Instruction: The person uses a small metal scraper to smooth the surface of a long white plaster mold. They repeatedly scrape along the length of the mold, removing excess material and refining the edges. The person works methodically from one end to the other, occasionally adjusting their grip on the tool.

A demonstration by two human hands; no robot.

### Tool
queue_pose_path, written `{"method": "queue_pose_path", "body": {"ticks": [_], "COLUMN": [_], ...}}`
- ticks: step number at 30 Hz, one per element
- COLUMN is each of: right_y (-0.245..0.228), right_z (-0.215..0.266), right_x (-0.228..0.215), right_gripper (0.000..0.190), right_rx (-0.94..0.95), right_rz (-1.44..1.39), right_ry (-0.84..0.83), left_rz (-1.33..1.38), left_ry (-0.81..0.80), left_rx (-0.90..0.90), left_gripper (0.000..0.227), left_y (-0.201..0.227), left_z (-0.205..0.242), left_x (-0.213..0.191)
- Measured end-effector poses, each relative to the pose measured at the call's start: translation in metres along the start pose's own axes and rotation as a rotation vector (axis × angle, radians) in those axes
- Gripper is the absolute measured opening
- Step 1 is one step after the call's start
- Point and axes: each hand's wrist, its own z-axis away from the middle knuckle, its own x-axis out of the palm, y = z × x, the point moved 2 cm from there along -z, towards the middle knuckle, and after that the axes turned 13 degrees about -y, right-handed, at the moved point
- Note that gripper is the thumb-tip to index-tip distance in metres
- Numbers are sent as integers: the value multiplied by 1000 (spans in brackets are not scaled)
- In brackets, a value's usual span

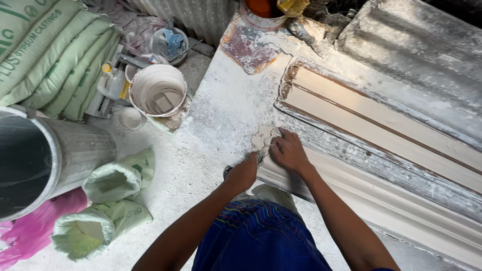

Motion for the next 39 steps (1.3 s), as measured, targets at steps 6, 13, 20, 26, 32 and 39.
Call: {"method": "queue_pose_path", "body": {"ticks": [6, 13, 20, 26, 32, 39], "right_y": [-14, -24, -26, -30, -28, -35], "right_z": [5, 7, -4, 0, -4, 8], "right_x": [-3, -10, -18, -18, -16, -11], "right_gripper": [24, 18, 17, 17, 17, 18], "right_rx": [39, -1, -52, -37, -67, -77], "right_rz": [6, -36, -14, -38, -23, -43], "right_ry": [39, 141, 131, 119, 151, 170], "left_rz": [-302, -421, -247, -148, -110, 430], "left_ry": [176, 4, -194, -205, -124, -72], "left_rx": [78, 78, -38, -54, -70, -127], "left_gripper": [37, 27, 25, 22, 24, 45], "left_y": [-8, 8, 35, 41, 35, -4], "left_z": [12, 4, 6, 2, -14, -8], "left_x": [21, -14, -55, -46, -31, -16]}}
